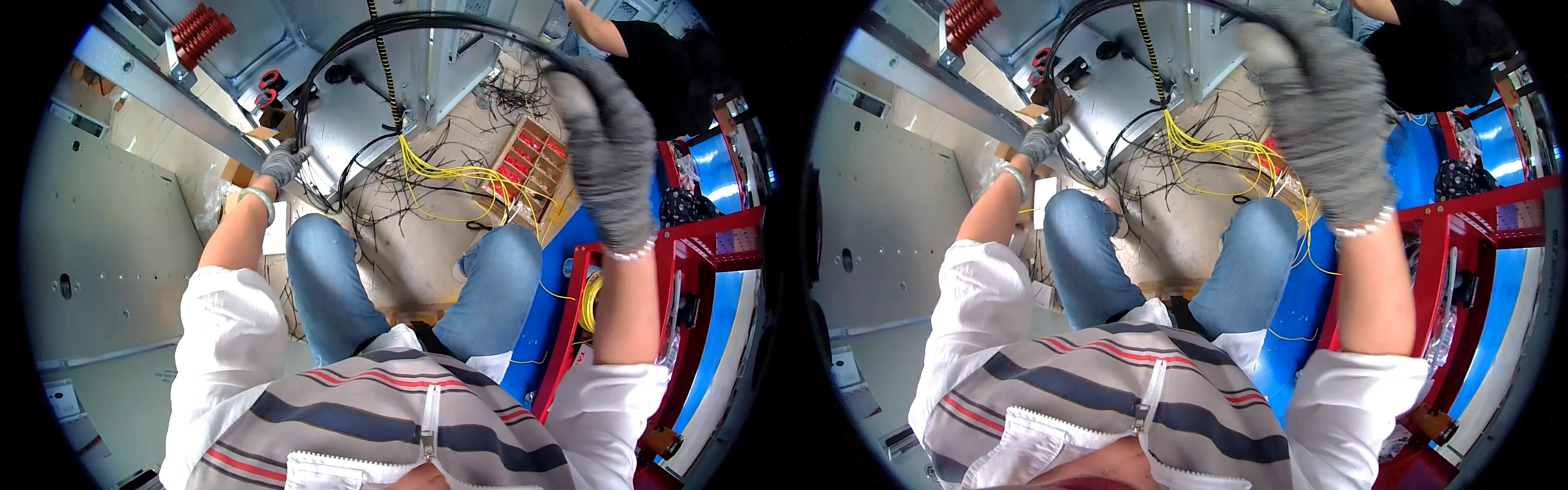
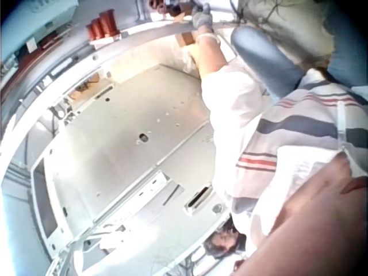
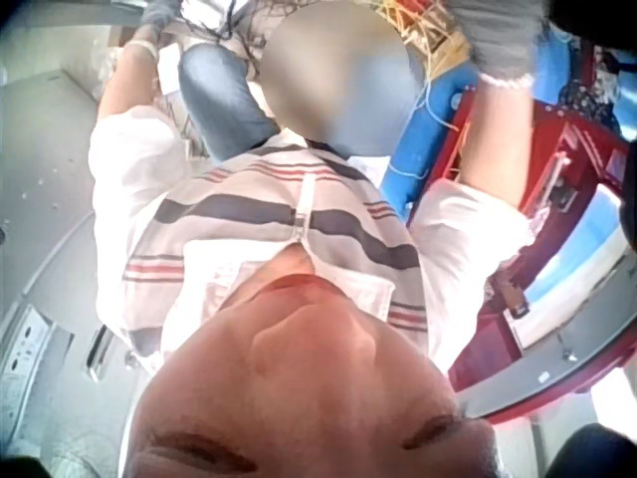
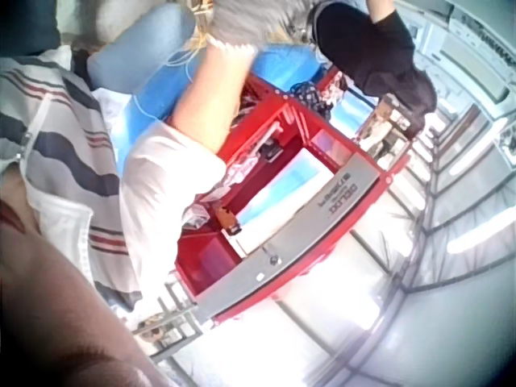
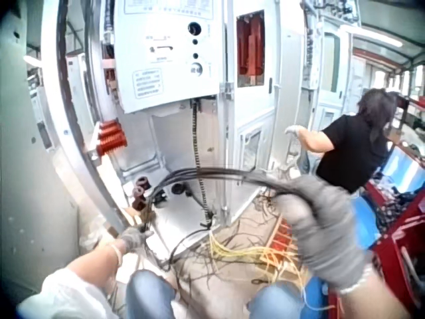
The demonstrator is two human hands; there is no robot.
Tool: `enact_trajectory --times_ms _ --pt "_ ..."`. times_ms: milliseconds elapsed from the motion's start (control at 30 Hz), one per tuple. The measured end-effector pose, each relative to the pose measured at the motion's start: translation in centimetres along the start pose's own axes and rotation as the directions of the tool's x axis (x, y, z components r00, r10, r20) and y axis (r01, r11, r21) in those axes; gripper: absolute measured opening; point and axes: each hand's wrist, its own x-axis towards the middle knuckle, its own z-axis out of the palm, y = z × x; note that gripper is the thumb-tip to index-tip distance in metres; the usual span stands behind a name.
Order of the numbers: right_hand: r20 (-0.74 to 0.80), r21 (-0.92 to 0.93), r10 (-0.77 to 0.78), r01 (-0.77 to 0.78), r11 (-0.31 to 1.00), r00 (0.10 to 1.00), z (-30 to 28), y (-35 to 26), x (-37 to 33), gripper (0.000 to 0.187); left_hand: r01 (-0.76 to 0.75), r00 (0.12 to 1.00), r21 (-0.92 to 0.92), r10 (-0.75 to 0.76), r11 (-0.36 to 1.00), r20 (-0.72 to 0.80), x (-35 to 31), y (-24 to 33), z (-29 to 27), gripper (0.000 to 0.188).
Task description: The person sits on the floor and untangles a bundle of black and yellow wires, separating them into groups and arranging them by hand. The person then lifts the organized wires and places them into a metal enclosure.
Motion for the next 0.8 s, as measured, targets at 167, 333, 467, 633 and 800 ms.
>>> enact_trajectory --times_ms 167,333,467,633,800 --pt "0.296 -0.006 0.213 -0.221 0.975 0.931 7.6 0.2 -6.2 0.025 -0.172 0.963 -0.304 0.094 0.937 -0.254 0.8 0.9 0.2 0.045" --pt "0.296 0.066 0.246 -0.277 0.959 0.923 5.8 2.8 -14.5 0.026 -0.122 0.964 0.026 0.125 0.992 -0.235 -0.5 0.0 -0.1 0.028" --pt "-0.124 0.233 0.820 -0.787 0.571 0.559 -1.0 8.1 -22.2 0.020 -0.090 0.987 0.266 0.121 0.960 -0.103 -3.0 2.6 1.1 0.019" --pt "0.369 -0.438 0.928 -0.890 0.124 -0.053 -0.2 14.8 -43.0 0.017 -0.211 0.960 0.554 0.064 0.806 0.273 1.9 5.2 4.8 0.022" --pt "0.559 -0.756 0.711 -0.614 0.226 -0.427 6.3 15.0 -47.3 0.018 -0.462 0.712 0.523 -0.051 0.716 0.700 9.3 2.5 11.1 0.023"
